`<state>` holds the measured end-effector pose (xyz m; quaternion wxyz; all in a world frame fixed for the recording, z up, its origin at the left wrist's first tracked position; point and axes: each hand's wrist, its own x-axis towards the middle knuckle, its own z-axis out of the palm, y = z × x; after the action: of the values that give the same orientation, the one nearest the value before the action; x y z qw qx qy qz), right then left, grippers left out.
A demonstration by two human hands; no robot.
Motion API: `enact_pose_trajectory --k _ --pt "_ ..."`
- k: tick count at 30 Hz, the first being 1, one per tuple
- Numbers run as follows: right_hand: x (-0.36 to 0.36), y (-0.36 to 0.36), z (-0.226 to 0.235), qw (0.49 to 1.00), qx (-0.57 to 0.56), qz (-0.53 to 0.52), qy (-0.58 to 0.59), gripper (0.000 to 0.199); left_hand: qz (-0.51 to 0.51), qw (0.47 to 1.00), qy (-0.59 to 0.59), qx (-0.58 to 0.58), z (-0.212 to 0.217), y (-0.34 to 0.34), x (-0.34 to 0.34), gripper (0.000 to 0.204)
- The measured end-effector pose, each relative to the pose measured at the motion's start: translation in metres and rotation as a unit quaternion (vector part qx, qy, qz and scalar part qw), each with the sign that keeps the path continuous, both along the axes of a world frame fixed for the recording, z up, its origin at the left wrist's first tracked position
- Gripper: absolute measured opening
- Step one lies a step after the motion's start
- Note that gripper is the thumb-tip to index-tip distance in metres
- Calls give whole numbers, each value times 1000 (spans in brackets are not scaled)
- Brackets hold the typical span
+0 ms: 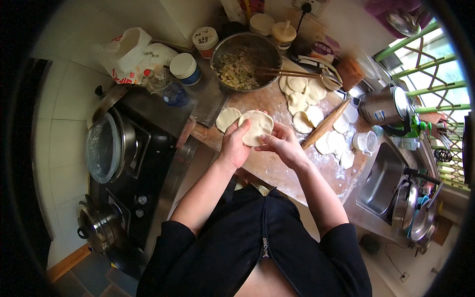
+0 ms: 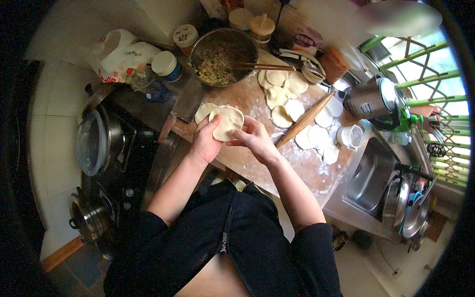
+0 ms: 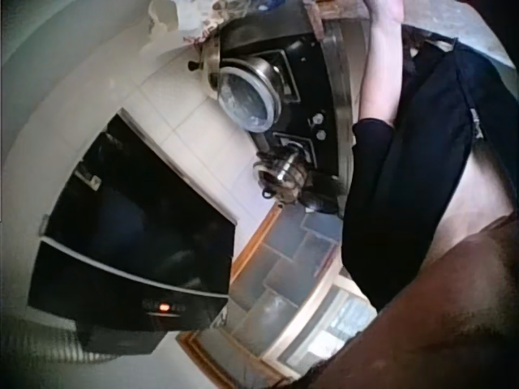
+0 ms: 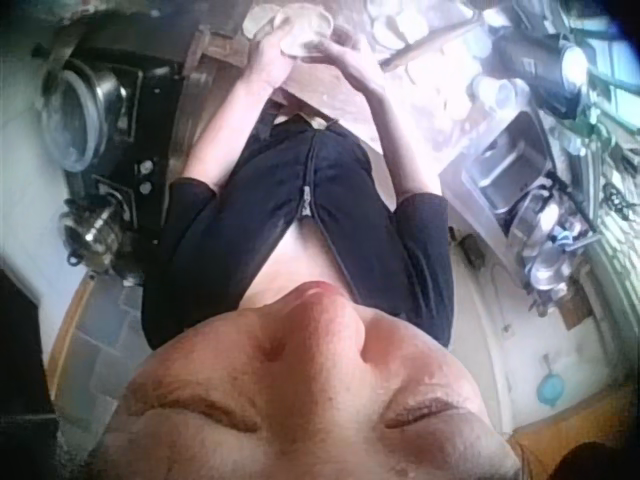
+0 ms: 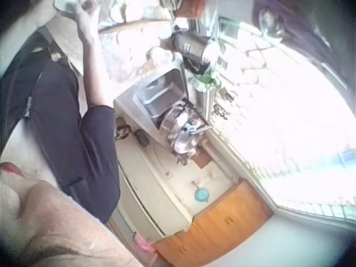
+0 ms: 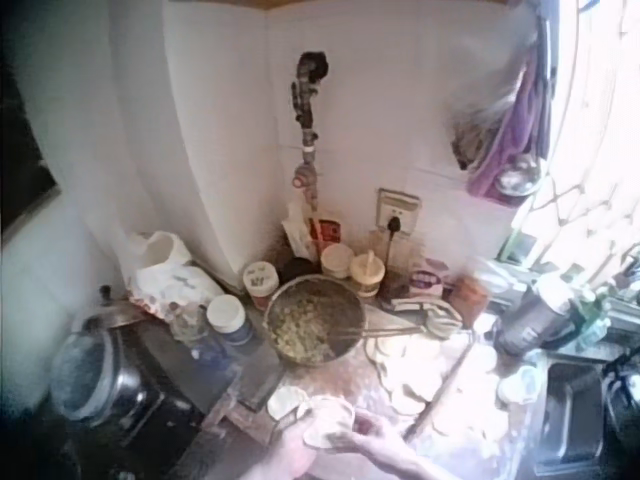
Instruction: The person prepares dumplings by using chopsticks to place filling onto circular dough skins, folding and crimping the edges to seal them, and placing the finished dumplings into a steamer tray.
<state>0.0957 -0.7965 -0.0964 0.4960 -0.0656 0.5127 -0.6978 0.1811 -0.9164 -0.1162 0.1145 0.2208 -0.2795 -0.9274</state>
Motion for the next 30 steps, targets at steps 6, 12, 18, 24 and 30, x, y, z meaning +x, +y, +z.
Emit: enact_pose_trajectory --k 6,12,18,24,30 --pt "-15 0 -14 982 68 49 167 27 14 998 53 38 16 9 3 40" --pt "-43 -8 0 981 88 54 164 41 51 998 -46 6 -14 -11 16 41" --pt "-139 -43 -29 955 92 -161 233 42 106 987 -91 77 -9 -23 11 38" --pt "-131 -62 16 905 131 -79 397 34 164 979 -87 81 -9 -70 18 36" --pt "-163 -91 -36 896 111 -58 427 35 179 974 -59 126 -27 -126 -22 35"
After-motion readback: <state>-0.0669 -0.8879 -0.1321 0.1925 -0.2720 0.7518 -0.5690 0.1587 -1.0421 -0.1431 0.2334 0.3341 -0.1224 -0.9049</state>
